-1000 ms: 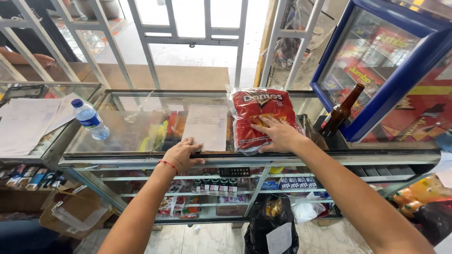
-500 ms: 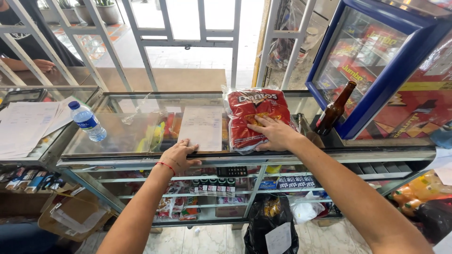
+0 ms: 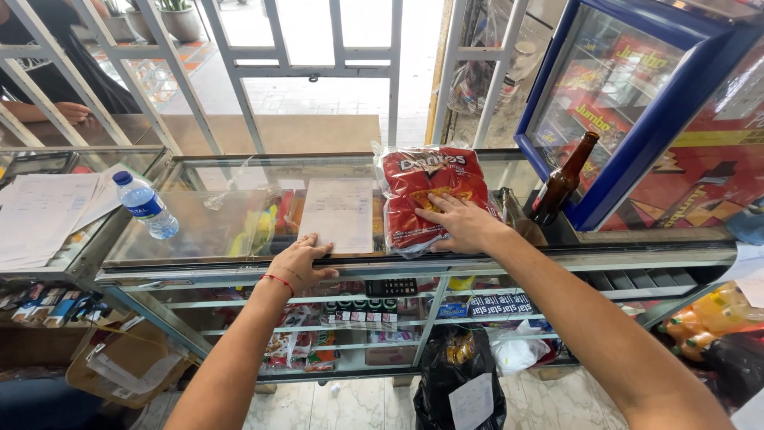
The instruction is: A person opens a security gate to retrieve a soda bottle from a shelf, then picks up a bag of chips and bags both items at a counter.
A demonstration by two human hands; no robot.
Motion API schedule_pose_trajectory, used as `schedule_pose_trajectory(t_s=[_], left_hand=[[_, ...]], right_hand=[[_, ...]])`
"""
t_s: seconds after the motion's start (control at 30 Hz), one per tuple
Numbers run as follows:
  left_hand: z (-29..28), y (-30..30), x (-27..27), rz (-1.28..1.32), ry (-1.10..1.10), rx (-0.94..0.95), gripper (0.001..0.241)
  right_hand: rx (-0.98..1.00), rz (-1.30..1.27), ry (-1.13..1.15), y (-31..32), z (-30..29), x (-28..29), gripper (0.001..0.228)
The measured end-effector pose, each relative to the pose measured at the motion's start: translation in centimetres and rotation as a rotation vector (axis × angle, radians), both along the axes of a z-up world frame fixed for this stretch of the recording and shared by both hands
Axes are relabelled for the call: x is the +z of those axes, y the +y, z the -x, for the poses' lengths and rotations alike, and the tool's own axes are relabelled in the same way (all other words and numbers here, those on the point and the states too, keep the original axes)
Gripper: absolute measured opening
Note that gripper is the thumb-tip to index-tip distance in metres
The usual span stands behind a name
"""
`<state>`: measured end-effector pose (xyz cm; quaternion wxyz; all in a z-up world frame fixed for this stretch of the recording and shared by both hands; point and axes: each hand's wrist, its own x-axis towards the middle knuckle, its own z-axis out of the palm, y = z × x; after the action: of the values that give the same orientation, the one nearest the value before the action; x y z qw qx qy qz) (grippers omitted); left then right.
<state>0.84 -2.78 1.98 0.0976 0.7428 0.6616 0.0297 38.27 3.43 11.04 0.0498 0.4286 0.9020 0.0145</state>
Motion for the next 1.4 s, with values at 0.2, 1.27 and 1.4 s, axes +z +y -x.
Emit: schedule_pose_trajectory(t_s=[0.2, 1.27, 1.4], left_hand=[[-0.1, 0.0, 0.2, 0.032, -0.002, 0.021, 0.073], [-0.1, -0.2, 0.4, 0.032, -0.034, 0.043, 0.072], [0.0, 0.4, -0.5, 0.029, -0.024, 0.051, 0.073]], right_hand=[[-0.003, 0.005, -0.007, -0.3, 0.2, 0.3, 0.084], [-0.023, -0.002, -0.006, -0.3, 0.3, -0.1, 0.080], [-0.022, -0.009, -0.001, -0.2, 0.0, -0.4, 0.080]])
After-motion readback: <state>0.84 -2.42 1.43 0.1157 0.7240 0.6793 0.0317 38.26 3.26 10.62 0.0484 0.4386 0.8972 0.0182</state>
